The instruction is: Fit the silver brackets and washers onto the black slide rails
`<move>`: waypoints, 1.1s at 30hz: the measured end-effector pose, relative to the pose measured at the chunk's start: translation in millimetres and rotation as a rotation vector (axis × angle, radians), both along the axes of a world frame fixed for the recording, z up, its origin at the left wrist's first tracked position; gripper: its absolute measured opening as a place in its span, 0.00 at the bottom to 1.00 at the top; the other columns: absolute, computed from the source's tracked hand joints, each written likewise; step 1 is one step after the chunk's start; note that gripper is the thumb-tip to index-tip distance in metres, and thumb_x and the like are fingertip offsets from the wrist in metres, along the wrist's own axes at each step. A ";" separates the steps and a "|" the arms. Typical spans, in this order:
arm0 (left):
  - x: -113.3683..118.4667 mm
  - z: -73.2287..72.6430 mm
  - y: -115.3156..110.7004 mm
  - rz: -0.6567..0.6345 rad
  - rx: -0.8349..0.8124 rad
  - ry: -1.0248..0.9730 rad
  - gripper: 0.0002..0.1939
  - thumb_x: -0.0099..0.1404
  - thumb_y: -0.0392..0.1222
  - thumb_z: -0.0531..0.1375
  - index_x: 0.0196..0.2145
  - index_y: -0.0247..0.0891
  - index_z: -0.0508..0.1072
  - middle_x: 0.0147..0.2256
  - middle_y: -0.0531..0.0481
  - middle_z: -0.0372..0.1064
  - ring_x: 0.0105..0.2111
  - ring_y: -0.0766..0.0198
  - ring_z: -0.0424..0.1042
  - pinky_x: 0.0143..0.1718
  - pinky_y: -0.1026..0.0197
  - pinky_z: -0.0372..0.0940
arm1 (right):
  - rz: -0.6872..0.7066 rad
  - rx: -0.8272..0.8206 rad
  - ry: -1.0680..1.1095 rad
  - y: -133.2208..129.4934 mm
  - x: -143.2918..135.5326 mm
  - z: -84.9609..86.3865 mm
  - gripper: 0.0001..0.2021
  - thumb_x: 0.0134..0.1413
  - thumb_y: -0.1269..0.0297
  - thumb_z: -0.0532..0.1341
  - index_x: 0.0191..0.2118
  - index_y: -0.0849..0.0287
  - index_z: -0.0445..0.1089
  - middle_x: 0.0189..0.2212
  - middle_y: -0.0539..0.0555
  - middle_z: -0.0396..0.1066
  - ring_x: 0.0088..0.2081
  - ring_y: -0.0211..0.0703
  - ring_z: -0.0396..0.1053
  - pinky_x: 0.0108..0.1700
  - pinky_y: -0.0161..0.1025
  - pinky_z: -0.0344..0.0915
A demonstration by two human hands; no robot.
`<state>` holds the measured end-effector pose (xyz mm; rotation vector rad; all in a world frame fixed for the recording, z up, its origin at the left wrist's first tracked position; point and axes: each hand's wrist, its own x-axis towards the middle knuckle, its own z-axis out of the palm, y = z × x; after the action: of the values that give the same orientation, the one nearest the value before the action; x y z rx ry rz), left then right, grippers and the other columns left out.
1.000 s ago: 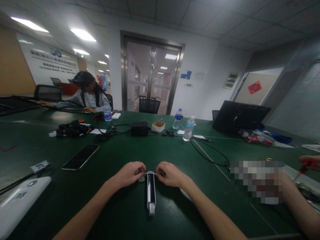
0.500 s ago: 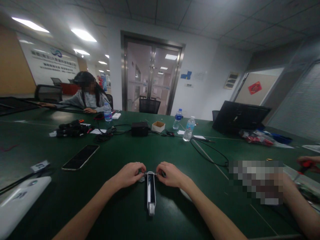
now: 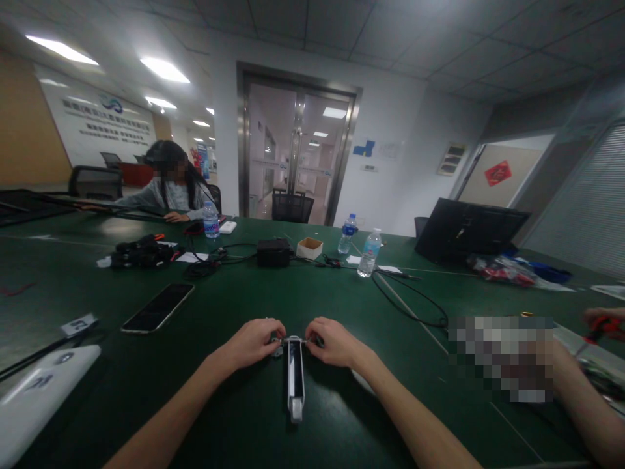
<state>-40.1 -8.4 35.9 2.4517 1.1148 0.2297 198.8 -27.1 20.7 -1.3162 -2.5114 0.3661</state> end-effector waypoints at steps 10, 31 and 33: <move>0.1 -0.7 -1.1 0.039 -0.047 0.014 0.12 0.66 0.43 0.53 0.45 0.40 0.70 0.41 0.49 0.69 0.36 0.61 0.68 0.34 0.63 0.63 | 0.005 0.011 0.000 1.6 0.1 -2.7 0.05 0.54 0.69 0.59 0.37 0.60 0.69 0.33 0.53 0.68 0.35 0.39 0.65 0.35 0.33 0.59; 0.6 0.7 -2.2 0.018 -0.009 0.019 0.11 0.67 0.40 0.53 0.45 0.39 0.70 0.41 0.50 0.69 0.38 0.62 0.69 0.39 0.62 0.64 | -0.019 -0.040 0.008 2.7 2.2 -3.6 0.05 0.54 0.67 0.59 0.37 0.60 0.68 0.34 0.53 0.67 0.35 0.39 0.64 0.34 0.34 0.59; 0.8 1.2 -2.2 0.012 0.005 0.018 0.11 0.66 0.40 0.54 0.45 0.39 0.70 0.42 0.50 0.69 0.37 0.62 0.69 0.39 0.62 0.64 | -0.024 -0.041 0.010 3.5 2.6 -5.2 0.05 0.54 0.67 0.59 0.37 0.60 0.68 0.34 0.52 0.67 0.35 0.40 0.64 0.35 0.35 0.59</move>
<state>-39.3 -10.6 37.1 2.4567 1.1384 0.2144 201.3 -23.6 15.5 -1.3550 -2.4908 0.4206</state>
